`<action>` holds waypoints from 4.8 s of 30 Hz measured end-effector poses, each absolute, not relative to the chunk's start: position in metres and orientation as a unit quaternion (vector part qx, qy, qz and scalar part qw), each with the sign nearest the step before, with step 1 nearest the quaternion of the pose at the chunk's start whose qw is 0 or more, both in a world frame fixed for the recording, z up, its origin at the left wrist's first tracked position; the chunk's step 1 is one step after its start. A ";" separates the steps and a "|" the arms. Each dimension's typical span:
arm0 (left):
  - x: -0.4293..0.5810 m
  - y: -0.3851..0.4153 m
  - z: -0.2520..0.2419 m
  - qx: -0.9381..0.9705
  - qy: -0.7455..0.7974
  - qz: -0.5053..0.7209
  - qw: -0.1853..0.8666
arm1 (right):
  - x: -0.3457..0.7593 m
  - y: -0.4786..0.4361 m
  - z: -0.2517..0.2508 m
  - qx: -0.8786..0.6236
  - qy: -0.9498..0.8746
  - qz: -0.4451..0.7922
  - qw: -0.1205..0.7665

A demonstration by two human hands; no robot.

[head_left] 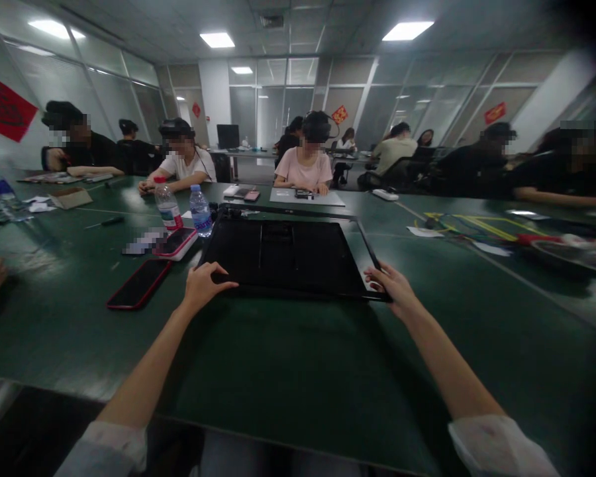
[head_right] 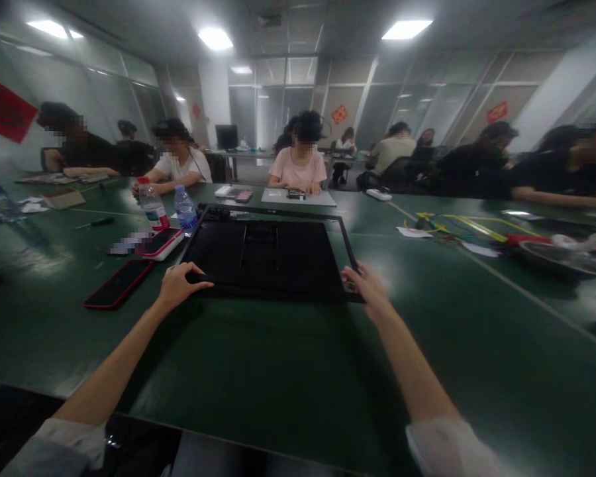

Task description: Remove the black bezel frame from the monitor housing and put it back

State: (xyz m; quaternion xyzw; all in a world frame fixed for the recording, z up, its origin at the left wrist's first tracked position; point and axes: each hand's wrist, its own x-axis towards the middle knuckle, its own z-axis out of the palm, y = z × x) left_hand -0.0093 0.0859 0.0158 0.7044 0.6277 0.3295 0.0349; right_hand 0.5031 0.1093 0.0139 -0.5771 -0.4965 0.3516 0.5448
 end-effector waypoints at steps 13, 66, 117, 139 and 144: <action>-0.020 0.084 0.020 0.721 0.641 0.255 0.060 | 0.483 0.139 -0.032 -0.638 -0.604 -0.003 0.477; -0.039 0.107 0.007 0.562 0.785 0.262 0.019 | 0.497 0.143 -0.045 -0.643 -0.603 0.093 0.463; 0.018 0.087 0.010 0.724 0.645 0.221 -0.107 | 0.431 0.105 -0.018 -0.633 -0.711 -0.113 0.286; -0.049 0.116 -0.001 0.470 0.777 0.396 0.135 | 0.494 0.128 -0.015 -0.666 -0.511 0.315 0.443; -0.056 0.114 -0.001 0.458 0.798 0.376 0.111 | 0.501 0.124 -0.009 -0.618 -0.542 0.347 0.452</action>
